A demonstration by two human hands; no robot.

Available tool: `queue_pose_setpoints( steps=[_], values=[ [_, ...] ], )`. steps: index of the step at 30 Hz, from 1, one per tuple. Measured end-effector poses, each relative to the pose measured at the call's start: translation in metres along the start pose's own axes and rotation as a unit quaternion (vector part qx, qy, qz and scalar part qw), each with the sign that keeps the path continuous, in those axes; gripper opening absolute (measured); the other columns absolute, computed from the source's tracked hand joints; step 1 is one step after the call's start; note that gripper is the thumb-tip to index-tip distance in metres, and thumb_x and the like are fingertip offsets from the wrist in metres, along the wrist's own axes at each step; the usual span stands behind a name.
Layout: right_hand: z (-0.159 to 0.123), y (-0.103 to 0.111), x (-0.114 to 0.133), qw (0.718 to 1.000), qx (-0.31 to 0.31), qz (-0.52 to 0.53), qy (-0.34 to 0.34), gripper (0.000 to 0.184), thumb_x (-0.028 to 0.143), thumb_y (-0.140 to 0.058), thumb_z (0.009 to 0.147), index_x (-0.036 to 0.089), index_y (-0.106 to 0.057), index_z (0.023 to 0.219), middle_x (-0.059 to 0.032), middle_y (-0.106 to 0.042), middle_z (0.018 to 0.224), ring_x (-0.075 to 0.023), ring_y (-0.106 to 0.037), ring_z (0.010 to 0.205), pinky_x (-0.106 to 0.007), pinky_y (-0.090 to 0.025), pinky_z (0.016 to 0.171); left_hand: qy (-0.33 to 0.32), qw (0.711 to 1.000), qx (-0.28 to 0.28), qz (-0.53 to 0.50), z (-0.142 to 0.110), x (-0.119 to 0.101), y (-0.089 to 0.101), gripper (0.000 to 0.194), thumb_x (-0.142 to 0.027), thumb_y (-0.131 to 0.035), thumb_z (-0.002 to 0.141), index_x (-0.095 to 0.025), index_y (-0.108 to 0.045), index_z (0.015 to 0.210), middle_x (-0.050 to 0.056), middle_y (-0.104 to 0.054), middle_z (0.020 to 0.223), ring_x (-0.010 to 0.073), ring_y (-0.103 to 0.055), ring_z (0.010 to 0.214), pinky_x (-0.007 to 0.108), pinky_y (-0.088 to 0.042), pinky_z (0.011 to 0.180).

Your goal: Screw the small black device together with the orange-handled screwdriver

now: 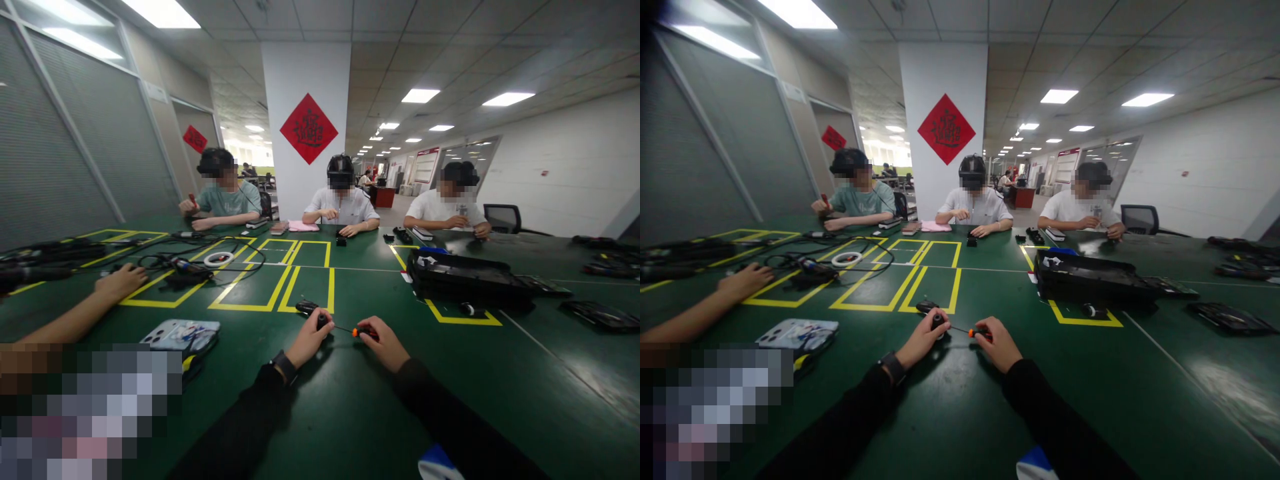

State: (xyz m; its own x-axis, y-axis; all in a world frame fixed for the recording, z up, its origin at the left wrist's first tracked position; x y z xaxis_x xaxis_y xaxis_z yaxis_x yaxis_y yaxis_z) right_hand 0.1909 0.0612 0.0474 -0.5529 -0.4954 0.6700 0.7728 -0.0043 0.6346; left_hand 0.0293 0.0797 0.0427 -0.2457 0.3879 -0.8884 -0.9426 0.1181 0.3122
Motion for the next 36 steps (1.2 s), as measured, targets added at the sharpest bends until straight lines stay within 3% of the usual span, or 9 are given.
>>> queue_pose_setpoints(
  steps=[4,12,17,25,32,36],
  values=[
    [0.001,0.0,0.006,0.999,0.004,-0.019,0.026,0.014,0.02,-0.045,0.081,0.017,-0.059,0.081,-0.005,-0.055,0.087,-0.0169,-0.05,0.087,-0.033,-0.04,0.081,0.011,1.0,0.0,-0.007,0.0,0.003,0.0,0.013,-0.027,-0.049,0.076,-0.018,-0.049,0.085,0.0,-0.052,0.082,0.0137,-0.048,0.077,0.025,-0.039,0.074],
    [-0.001,0.001,0.0,1.0,-0.011,-0.024,0.004,0.02,0.021,-0.053,0.075,0.018,-0.055,0.095,-0.0048,-0.054,0.093,-0.0172,-0.05,0.088,-0.033,-0.04,0.081,0.018,1.0,-0.006,-0.005,0.001,0.004,0.001,0.014,-0.028,-0.049,0.075,-0.018,-0.05,0.085,0.0,-0.053,0.081,0.0139,-0.049,0.077,0.025,-0.039,0.074],
    [0.0,0.0,0.001,0.999,-0.006,-0.041,0.016,0.015,0.016,-0.044,0.08,0.018,-0.057,0.088,-0.0052,-0.055,0.089,-0.0177,-0.049,0.088,-0.034,-0.039,0.081,0.02,1.0,-0.005,-0.006,0.001,0.005,0.0,0.013,-0.027,-0.049,0.075,-0.018,-0.05,0.085,0.0,-0.053,0.081,0.0138,-0.049,0.076,0.025,-0.039,0.072],
    [-0.001,0.0,0.001,0.999,-0.007,-0.035,0.012,0.02,0.018,-0.052,0.075,0.018,-0.054,0.095,-0.005,-0.054,0.093,-0.0175,-0.049,0.088,-0.033,-0.04,0.08,0.02,1.0,0.001,-0.006,0.001,0.004,0.0,0.014,-0.029,-0.049,0.076,-0.018,-0.049,0.084,-0.001,-0.051,0.079,0.0117,-0.047,0.07,0.023,-0.039,0.068],
    [-0.001,-0.003,0.01,0.997,0.013,-0.064,0.035,0.02,0.014,-0.039,0.082,0.018,-0.057,0.088,-0.0047,-0.055,0.089,-0.017,-0.048,0.088,-0.033,-0.038,0.082,0.021,1.0,0.01,-0.008,0.002,0.004,-0.002,0.013,-0.028,-0.049,0.076,-0.019,-0.049,0.084,-0.002,-0.052,0.08,0.0118,-0.048,0.073,0.024,-0.039,0.071],
    [-0.002,0.0,0.014,0.997,-0.001,-0.059,0.042,0.019,0.014,-0.044,0.079,0.019,-0.055,0.094,-0.005,-0.054,0.092,-0.0176,-0.048,0.089,-0.033,-0.038,0.082,0.034,0.999,0.012,-0.01,0.002,0.007,-0.002,0.015,-0.031,-0.049,0.076,-0.018,-0.049,0.084,-0.002,-0.052,0.079,0.0113,-0.048,0.07,0.023,-0.039,0.068]
  ],
)
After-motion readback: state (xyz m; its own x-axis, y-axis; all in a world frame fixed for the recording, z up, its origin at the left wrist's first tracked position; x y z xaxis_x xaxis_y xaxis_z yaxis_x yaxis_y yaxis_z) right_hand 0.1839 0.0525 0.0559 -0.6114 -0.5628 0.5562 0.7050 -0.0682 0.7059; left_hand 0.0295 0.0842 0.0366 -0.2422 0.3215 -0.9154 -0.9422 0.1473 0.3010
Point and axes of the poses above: each hand's wrist, its own z-axis towards the middle knuckle, its own y-axis out of the back of the hand, x = y × z, the point moved 10 cm from there along z, towards the middle knuckle
